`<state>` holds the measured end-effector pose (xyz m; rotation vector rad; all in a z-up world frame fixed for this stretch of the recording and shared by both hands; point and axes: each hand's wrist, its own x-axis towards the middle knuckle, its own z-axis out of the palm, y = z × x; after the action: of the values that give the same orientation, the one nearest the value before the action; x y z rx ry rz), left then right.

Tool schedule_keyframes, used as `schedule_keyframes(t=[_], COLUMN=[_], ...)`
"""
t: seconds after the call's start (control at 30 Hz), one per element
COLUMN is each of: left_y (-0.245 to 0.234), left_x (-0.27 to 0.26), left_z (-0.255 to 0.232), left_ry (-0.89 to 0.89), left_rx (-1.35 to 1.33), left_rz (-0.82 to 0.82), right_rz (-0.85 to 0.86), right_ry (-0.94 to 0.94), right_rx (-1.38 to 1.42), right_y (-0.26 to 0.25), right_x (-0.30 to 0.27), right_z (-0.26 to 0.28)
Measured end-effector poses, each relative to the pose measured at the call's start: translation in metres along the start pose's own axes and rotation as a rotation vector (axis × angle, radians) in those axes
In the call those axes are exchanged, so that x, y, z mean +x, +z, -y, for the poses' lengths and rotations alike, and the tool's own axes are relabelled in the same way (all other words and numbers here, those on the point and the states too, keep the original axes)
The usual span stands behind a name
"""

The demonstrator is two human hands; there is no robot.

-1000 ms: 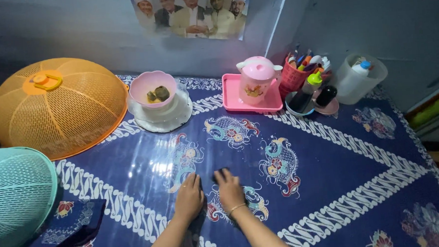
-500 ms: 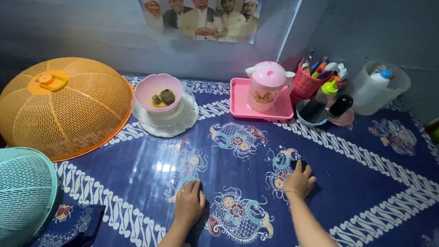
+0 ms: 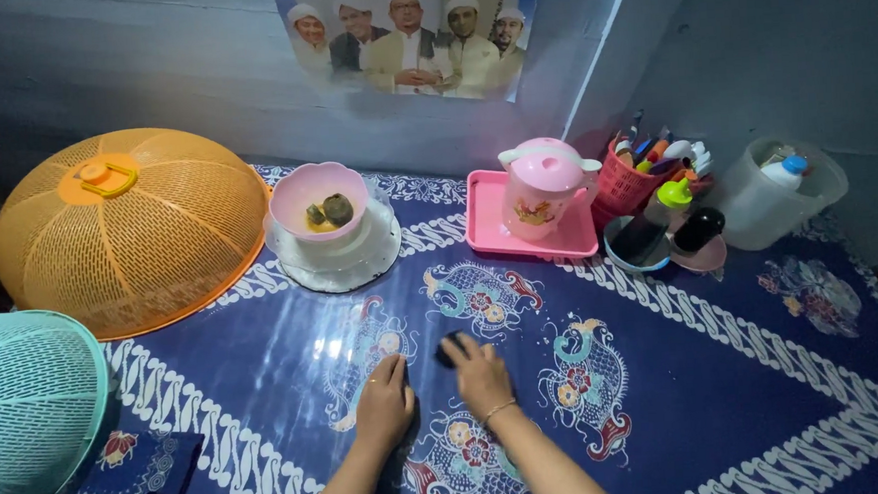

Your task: Cleaning and tidying a dining table by wiping the surface and covering food bowls.

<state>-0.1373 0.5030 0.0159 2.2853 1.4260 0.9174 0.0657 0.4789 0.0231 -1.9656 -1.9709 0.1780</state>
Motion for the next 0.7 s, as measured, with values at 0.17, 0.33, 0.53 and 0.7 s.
schedule_keyframes(t=[0.17,0.33,0.53,0.7], left_y=[-0.006,-0.006,-0.009,0.003], left_x=[0.001,-0.001,0.001,-0.002], left_z=[-0.002,0.001,-0.002,0.010], left_ry=[0.011,0.003,-0.048,-0.066], left_rx=[-0.015,-0.036,-0.045,-0.143], left_rz=[-0.057,-0.074,-0.050,-0.054], right_rz=[-0.019,-0.108,-0.258,-0.110], right_ry=[0.366,0.728,0.698,0.420], right_rx=[-0.186,-0.279,-0.252,-0.058], right_y=[-0.024,-0.050,0.010,0.031], right_x=[0.018,0.018,0.038,0.036], right_z=[-0.098,-0.142,-0.127,-0.010])
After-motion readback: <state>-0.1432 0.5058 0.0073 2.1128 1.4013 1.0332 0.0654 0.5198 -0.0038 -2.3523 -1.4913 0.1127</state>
